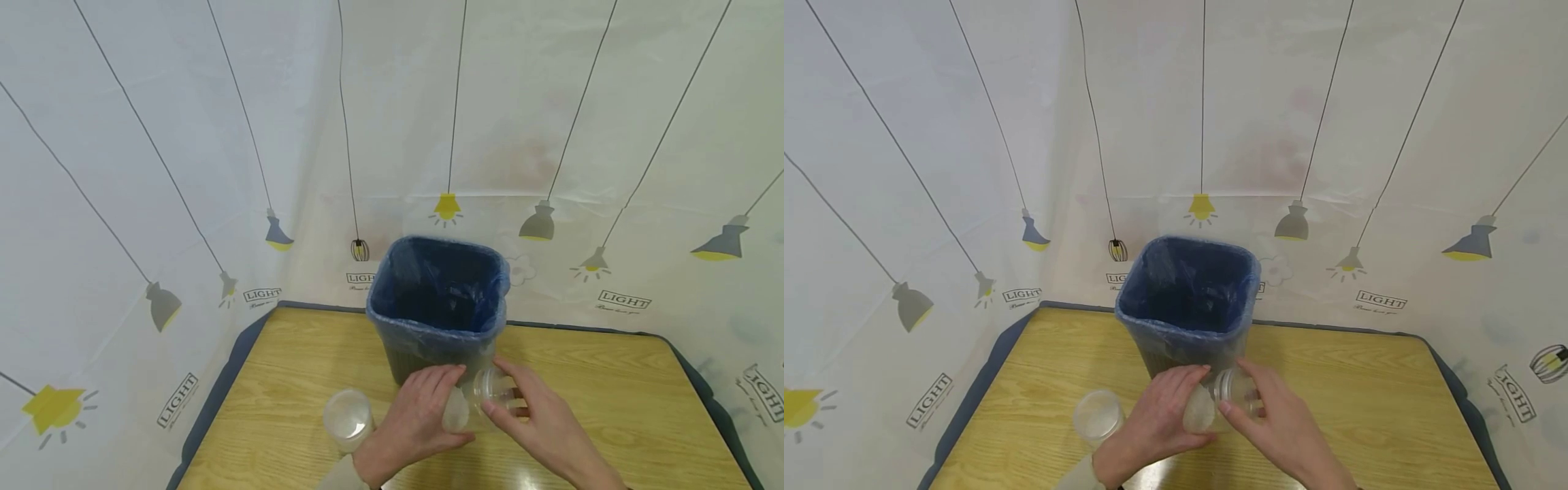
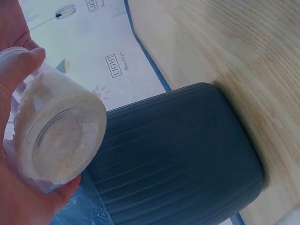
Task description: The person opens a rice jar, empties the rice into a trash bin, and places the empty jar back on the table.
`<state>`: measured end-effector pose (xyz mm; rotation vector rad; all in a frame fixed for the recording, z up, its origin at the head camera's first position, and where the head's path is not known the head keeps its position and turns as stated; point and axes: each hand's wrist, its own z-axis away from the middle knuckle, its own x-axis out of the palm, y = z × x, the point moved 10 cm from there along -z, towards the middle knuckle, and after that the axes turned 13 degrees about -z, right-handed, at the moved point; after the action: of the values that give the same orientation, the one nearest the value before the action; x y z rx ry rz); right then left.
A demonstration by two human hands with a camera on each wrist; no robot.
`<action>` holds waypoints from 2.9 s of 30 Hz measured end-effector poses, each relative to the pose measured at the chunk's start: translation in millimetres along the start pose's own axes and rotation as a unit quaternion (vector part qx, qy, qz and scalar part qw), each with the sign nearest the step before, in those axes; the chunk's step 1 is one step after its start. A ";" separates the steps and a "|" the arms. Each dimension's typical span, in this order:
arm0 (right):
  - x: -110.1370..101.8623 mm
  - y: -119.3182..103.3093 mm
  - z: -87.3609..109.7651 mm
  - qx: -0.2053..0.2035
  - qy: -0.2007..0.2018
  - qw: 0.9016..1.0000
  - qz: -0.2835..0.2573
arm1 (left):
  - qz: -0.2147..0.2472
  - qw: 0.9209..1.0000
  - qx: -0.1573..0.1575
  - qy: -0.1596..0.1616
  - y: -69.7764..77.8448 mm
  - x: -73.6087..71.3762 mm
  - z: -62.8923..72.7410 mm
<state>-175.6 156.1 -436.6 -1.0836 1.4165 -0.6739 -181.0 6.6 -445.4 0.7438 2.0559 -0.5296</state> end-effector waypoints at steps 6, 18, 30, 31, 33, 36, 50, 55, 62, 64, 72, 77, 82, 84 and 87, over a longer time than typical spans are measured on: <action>-2.5 -9.9 0.2 -0.059 0.013 0.998 0.023 | 0.016 1.000 -0.008 -0.001 -1.1 -0.9 -0.2; -4.5 -21.7 4.0 -0.126 0.013 0.992 0.029 | 0.061 0.997 -0.036 -0.036 -5.5 2.7 -1.2; -5.2 -24.6 5.1 -0.144 0.015 0.989 0.032 | 0.066 0.997 -0.038 -0.034 -6.3 4.0 -1.2; -5.3 -24.8 5.1 -0.147 0.014 0.989 0.031 | 0.066 0.996 -0.039 -0.035 -6.5 4.3 -1.0; -5.7 -25.1 5.3 -0.152 0.014 0.988 0.029 | 0.072 0.996 -0.043 -0.038 -7.5 5.3 -0.5; -6.8 -25.6 5.6 -0.161 0.015 0.987 0.021 | 0.083 0.994 -0.052 -0.039 -9.6 6.7 0.7; -18.9 -6.1 11.3 -0.122 0.040 0.991 -0.032 | 0.113 0.990 -0.079 0.015 -19.4 4.1 8.6; -18.9 13.7 13.8 -0.072 0.039 0.996 -0.035 | 0.131 0.987 -0.084 0.028 -21.8 4.4 13.1; -14.6 51.6 18.7 0.001 0.034 0.997 -0.063 | 0.166 0.981 -0.078 0.066 -25.1 0.3 18.9; -13.1 64.0 19.2 0.023 0.032 0.997 -0.064 | 0.167 0.980 -0.069 0.087 -25.1 -3.0 19.3; -2.3 105.5 19.0 0.086 0.004 0.995 -0.045 | 0.190 0.973 -0.067 0.116 -26.7 -5.9 22.1; 6.2 129.5 19.0 0.123 -0.020 0.992 0.018 | 0.220 0.965 -0.078 0.117 -29.0 -4.9 23.3; 12.4 144.9 20.0 0.111 -0.034 0.986 0.117 | 0.235 0.960 -0.084 0.125 -30.9 -4.7 24.6; 15.2 151.3 19.7 0.109 -0.041 0.982 0.147 | 0.238 0.959 -0.086 0.126 -31.3 -4.6 24.9; 20.2 163.6 17.5 0.120 -0.058 0.975 0.180 | 0.244 0.958 -0.087 0.125 -31.7 -3.9 24.8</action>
<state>-193.8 207.5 -593.1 -0.6439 1.3450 -0.4948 -186.2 -32.9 -452.5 1.2111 2.0092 0.0269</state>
